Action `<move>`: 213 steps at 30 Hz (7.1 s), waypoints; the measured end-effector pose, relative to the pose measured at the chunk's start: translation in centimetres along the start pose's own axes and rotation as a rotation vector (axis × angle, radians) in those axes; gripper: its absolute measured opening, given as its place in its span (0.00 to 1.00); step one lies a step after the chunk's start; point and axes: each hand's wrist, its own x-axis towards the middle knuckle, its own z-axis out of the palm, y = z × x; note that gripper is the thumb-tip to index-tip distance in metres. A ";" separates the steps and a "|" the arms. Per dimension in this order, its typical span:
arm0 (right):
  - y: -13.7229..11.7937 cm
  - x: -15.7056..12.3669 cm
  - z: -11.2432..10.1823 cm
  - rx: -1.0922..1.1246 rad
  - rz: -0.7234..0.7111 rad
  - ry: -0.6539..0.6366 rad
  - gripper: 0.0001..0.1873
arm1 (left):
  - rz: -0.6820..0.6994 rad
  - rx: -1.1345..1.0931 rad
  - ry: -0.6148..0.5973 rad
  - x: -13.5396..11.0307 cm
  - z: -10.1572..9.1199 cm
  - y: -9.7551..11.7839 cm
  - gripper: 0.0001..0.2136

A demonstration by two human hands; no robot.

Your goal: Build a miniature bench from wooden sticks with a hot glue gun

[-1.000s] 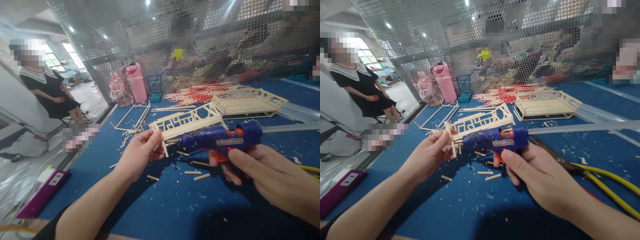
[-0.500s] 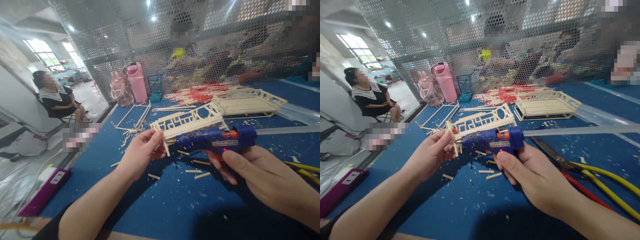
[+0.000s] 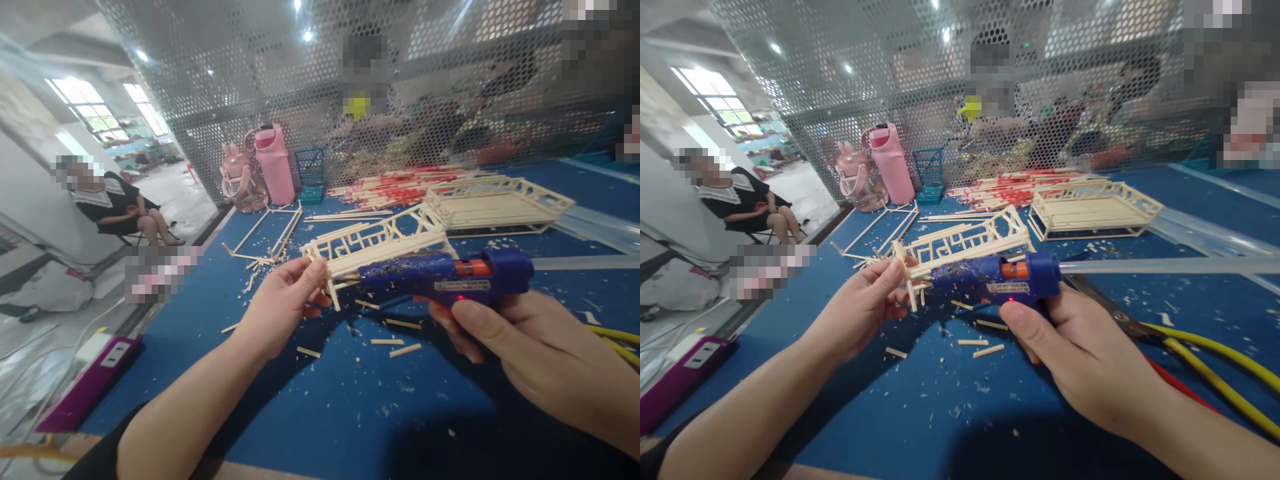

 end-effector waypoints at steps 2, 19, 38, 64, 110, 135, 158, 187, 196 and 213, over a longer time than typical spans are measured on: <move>0.0 0.0 -0.1 0.010 0.020 0.001 0.32 | 0.002 0.008 -0.001 0.0 0.0 0.0 0.21; 0.5 -0.3 0.4 0.107 0.064 -0.036 0.31 | -0.001 0.015 0.006 0.1 0.1 0.1 0.19; -0.3 -0.2 -0.2 0.023 0.036 -0.086 0.34 | -0.004 -0.031 0.001 0.1 0.1 0.1 0.21; -0.4 0.0 -0.7 -0.001 -0.137 -0.011 0.29 | 0.006 -0.038 0.007 0.2 0.1 -0.1 0.21; -0.2 0.5 -0.7 0.550 0.182 -0.117 0.25 | -0.222 -0.365 0.097 0.0 1.2 0.0 0.12; 0.8 0.7 -1.6 0.346 0.011 -0.222 0.27 | -0.298 -0.336 -0.065 0.1 1.1 0.2 0.07; 1.5 0.5 -1.8 0.060 -0.044 -0.197 0.31 | -0.301 -0.329 -0.058 0.2 1.2 0.1 0.09; 0.5 0.8 -2.5 -0.062 -0.207 -0.197 0.28 | -0.299 -0.317 -0.061 0.4 1.2 0.0 0.08; 0.5 0.6 -2.2 -0.070 -0.311 -0.110 0.29 | -0.315 -0.341 -0.045 0.4 1.4 0.3 0.08; 1.1 0.7 -2.2 -0.037 -0.257 -0.108 0.25 | -0.302 -0.332 -0.061 0.4 1.1 0.0 0.09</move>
